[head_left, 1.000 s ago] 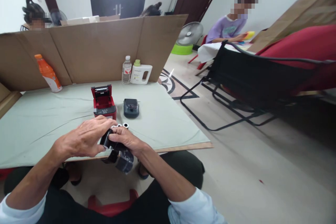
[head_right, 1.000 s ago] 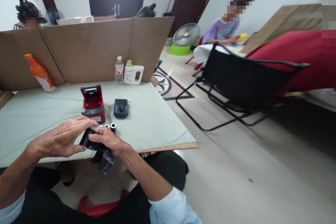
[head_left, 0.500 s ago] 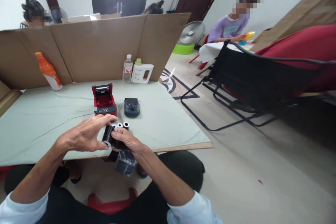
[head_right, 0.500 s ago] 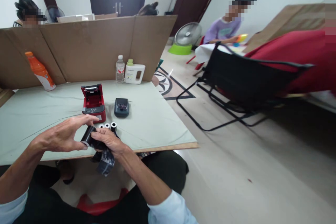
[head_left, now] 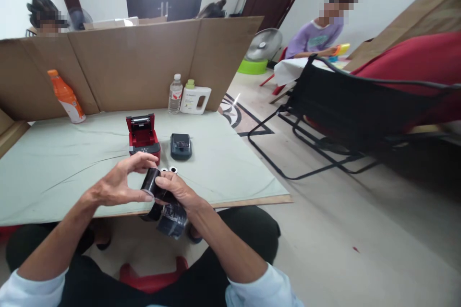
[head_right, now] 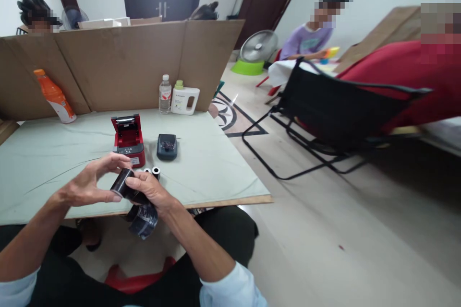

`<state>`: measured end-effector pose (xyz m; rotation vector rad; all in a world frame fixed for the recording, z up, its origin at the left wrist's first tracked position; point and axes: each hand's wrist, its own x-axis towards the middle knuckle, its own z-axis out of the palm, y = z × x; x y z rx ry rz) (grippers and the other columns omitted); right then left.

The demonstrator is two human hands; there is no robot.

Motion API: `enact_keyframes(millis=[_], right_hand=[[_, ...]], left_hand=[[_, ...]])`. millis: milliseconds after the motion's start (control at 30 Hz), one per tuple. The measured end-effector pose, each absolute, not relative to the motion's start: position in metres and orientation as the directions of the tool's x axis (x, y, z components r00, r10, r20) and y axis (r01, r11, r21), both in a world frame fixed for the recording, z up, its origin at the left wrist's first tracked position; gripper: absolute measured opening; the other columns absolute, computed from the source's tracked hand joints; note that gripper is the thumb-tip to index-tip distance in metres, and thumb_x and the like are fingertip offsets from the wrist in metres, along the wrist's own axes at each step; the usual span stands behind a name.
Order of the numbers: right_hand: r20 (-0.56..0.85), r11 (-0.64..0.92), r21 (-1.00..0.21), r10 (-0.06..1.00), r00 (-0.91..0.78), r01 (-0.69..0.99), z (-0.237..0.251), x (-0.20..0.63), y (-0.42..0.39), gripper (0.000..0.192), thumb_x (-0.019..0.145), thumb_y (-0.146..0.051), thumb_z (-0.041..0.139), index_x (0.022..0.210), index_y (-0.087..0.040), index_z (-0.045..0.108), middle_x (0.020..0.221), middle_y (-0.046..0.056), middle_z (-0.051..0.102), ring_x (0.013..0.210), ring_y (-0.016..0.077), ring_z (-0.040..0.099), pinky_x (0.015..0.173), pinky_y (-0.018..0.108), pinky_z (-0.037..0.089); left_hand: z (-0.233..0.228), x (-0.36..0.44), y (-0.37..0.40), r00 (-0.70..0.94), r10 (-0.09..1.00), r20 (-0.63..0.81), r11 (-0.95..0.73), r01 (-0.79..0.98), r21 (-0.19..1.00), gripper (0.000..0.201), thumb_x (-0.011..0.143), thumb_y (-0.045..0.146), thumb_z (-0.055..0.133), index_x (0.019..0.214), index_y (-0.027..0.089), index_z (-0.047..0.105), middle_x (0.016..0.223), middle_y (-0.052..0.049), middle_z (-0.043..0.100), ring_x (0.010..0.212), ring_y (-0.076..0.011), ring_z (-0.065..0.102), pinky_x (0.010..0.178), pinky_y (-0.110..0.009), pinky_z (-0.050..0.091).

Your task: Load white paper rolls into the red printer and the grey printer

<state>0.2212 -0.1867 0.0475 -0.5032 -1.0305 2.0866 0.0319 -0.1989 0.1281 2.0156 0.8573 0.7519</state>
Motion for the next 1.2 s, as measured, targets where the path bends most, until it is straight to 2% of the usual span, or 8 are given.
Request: enact_keyframes(millis=[133,367,600,833,900,967,1067,1200], right_hand=[[-0.032,-0.371,-0.848,0.749,-0.662,-0.378,0.050,0.228,-0.184,0.054,0.065,-0.059,0.092,0.076,-0.015,0.064,0.063,-0.002,0.059,0.052,0.0077,0.050,0.049,0.019,0.038],[0.062,-0.333,-0.762,0.817,-0.574,-0.555,0.049,0.218,-0.195,0.056,0.068,-0.065,0.088,0.078,-0.017,0.062,0.060,-0.005,0.051,0.046,0.0054,0.038,0.043,0.018,0.032],[0.010,-0.333,-0.841,0.779,-0.626,-0.427,0.053,0.229,-0.188,0.051,0.065,-0.056,0.093,0.078,-0.014,0.068,0.067,-0.001,0.063,0.057,0.0084,0.053,0.055,0.020,0.041],[0.091,-0.327,-0.729,0.824,-0.559,-0.602,0.048,0.216,-0.198,0.053,0.066,-0.061,0.091,0.082,-0.016,0.068,0.065,-0.003,0.059,0.050,0.0063,0.046,0.048,0.019,0.037],[0.053,-0.346,-0.778,0.796,-0.604,-0.525,0.051,0.222,-0.194,0.051,0.067,-0.058,0.092,0.082,-0.014,0.069,0.068,-0.001,0.063,0.054,0.0079,0.052,0.054,0.020,0.042],[0.005,-0.356,-0.832,0.762,-0.647,-0.425,0.054,0.230,-0.190,0.048,0.068,-0.054,0.092,0.081,-0.014,0.070,0.069,-0.001,0.065,0.057,0.0092,0.055,0.057,0.021,0.044],[0.003,-0.331,-0.852,0.772,-0.635,-0.406,0.052,0.233,-0.187,0.047,0.066,-0.052,0.094,0.081,-0.014,0.071,0.071,-0.001,0.065,0.060,0.0096,0.056,0.059,0.021,0.044],[0.054,-0.323,-0.774,0.823,-0.565,-0.544,0.039,0.219,-0.191,0.053,0.065,-0.059,0.092,0.081,-0.015,0.069,0.066,-0.002,0.061,0.054,0.0082,0.049,0.053,0.020,0.039]], left_hand=[[0.159,0.032,-0.199,0.655,0.740,0.153,-0.586,0.515,0.626,0.062,0.071,0.019,0.083,0.129,0.025,0.064,0.126,-0.008,0.069,0.123,-0.0299,0.063,0.109,-0.046,0.050],[0.112,0.041,-0.205,0.455,0.813,0.363,-0.431,0.051,0.901,0.069,0.082,0.044,0.081,0.140,0.022,0.051,0.127,-0.015,0.067,0.118,-0.0304,0.067,0.101,-0.044,0.054],[0.155,0.032,-0.202,0.673,0.709,0.212,-0.618,0.448,0.646,0.061,0.075,0.021,0.082,0.132,0.025,0.062,0.129,-0.009,0.067,0.126,-0.0305,0.061,0.112,-0.049,0.047],[0.103,0.040,-0.203,0.469,0.786,0.402,-0.420,-0.072,0.905,0.072,0.084,0.048,0.079,0.144,0.024,0.049,0.132,-0.015,0.066,0.119,-0.0298,0.067,0.099,-0.042,0.056],[0.111,0.036,-0.202,0.549,0.753,0.363,-0.482,0.084,0.872,0.072,0.079,0.038,0.084,0.142,0.022,0.053,0.131,-0.014,0.066,0.120,-0.0294,0.066,0.103,-0.043,0.054],[0.132,0.031,-0.201,0.656,0.703,0.275,-0.595,0.332,0.732,0.069,0.076,0.026,0.083,0.139,0.024,0.057,0.127,-0.010,0.068,0.123,-0.0284,0.063,0.110,-0.045,0.051],[0.151,0.030,-0.200,0.713,0.654,0.253,-0.687,0.419,0.594,0.063,0.076,0.016,0.078,0.136,0.023,0.060,0.132,-0.010,0.067,0.130,-0.0303,0.059,0.115,-0.049,0.047],[0.120,0.034,-0.199,0.602,0.712,0.361,-0.592,0.240,0.769,0.066,0.079,0.031,0.084,0.138,0.022,0.057,0.132,-0.013,0.066,0.124,-0.0296,0.063,0.110,-0.045,0.051]])
